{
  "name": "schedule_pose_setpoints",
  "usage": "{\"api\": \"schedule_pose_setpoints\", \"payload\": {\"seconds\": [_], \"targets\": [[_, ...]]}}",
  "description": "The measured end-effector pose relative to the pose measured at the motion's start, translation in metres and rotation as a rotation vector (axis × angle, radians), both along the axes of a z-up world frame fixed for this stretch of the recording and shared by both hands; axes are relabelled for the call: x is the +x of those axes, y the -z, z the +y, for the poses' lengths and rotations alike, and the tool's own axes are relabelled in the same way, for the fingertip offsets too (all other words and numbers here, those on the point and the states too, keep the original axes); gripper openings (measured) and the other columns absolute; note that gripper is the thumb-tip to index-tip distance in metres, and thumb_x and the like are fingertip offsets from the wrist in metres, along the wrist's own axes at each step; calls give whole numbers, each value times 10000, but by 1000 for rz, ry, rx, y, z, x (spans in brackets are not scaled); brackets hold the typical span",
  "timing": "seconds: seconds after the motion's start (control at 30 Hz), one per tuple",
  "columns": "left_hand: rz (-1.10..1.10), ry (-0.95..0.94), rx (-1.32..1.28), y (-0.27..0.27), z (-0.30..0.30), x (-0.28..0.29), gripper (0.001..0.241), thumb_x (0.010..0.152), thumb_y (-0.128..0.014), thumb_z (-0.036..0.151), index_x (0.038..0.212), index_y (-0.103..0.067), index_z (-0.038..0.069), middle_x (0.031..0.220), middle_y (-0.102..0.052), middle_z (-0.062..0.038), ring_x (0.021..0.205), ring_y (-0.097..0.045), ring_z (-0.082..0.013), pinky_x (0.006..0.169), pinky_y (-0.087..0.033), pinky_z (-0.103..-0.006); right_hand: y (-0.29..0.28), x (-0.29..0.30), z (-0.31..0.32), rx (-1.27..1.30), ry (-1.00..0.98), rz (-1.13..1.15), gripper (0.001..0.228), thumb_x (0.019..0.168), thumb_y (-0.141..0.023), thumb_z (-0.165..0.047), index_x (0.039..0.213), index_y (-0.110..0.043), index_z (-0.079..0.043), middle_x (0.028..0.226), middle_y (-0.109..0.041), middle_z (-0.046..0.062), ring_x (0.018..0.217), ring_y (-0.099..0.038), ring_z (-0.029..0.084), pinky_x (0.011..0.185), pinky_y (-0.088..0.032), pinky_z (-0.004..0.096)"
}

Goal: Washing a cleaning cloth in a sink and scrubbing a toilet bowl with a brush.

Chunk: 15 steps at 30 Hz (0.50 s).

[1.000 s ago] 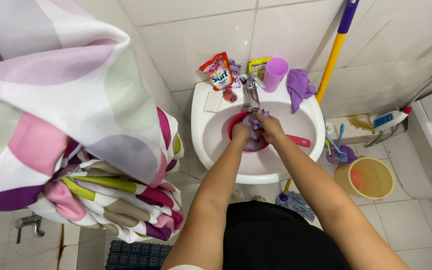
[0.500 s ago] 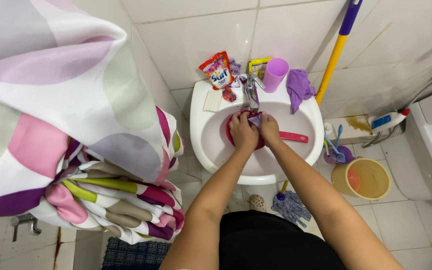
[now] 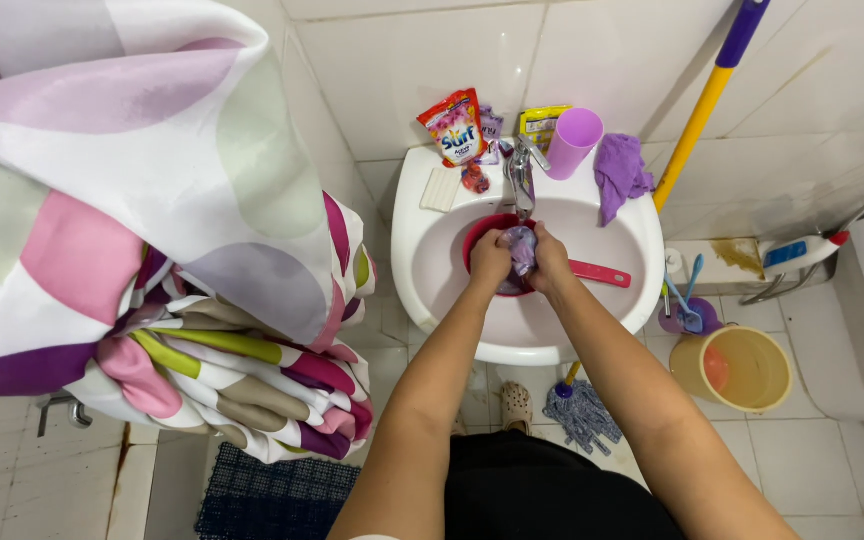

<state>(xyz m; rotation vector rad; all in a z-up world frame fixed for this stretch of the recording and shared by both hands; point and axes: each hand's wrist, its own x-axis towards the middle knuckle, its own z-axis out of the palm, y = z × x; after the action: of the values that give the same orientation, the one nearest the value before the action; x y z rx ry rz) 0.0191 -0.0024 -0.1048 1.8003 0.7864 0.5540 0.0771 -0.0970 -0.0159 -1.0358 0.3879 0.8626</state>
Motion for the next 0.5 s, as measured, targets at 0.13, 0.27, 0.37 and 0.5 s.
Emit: {"api": "schedule_pose_setpoints", "payload": {"seconds": [0.13, 0.27, 0.37, 0.5], "targets": [[14, -56, -59, -17, 5, -1, 279, 994, -556, 264, 959, -698, 27, 928, -723, -231, 884, -702, -415, 813, -529, -490, 5, 1, -17, -107, -278, -217, 263, 1084, -538, -379, 1221, -583, -159, 960, -636, 59, 669, -589, 196, 586, -439, 381], [59, -144, 64, -42, -2, -6, 312, 1058, -523, 280, 937, -653, 23, 911, -709, -250, 881, -670, -451, 818, -499, -536, -54, -22, -36, -549, -445, -834, 443, 950, -647, -238, 1378, -555, -171, 1131, -691, 107, 856, -706, 270, 813, -584, 441], [45, -155, 55, -77, -15, -16, 291, 1062, -507, 283, 980, -640, 37, 928, -711, -242, 888, -666, -456, 793, -492, -548, -51, -22, -43, -696, -452, -1439, 402, 955, -698, -219, 1324, -664, -63, 1173, -734, 215, 1027, -718, 313, 944, -560, 402], [-53, -102, -29, -71, -20, -9, 256, 1050, -493, 286, 1054, -647, 83, 973, -717, -213, 898, -680, -438, 768, -510, -536, -8, -6, -12, -601, -501, -860, 401, 983, -648, -273, 1278, -601, -6, 1142, -699, 211, 1055, -683, 308, 930, -516, 404]]}}
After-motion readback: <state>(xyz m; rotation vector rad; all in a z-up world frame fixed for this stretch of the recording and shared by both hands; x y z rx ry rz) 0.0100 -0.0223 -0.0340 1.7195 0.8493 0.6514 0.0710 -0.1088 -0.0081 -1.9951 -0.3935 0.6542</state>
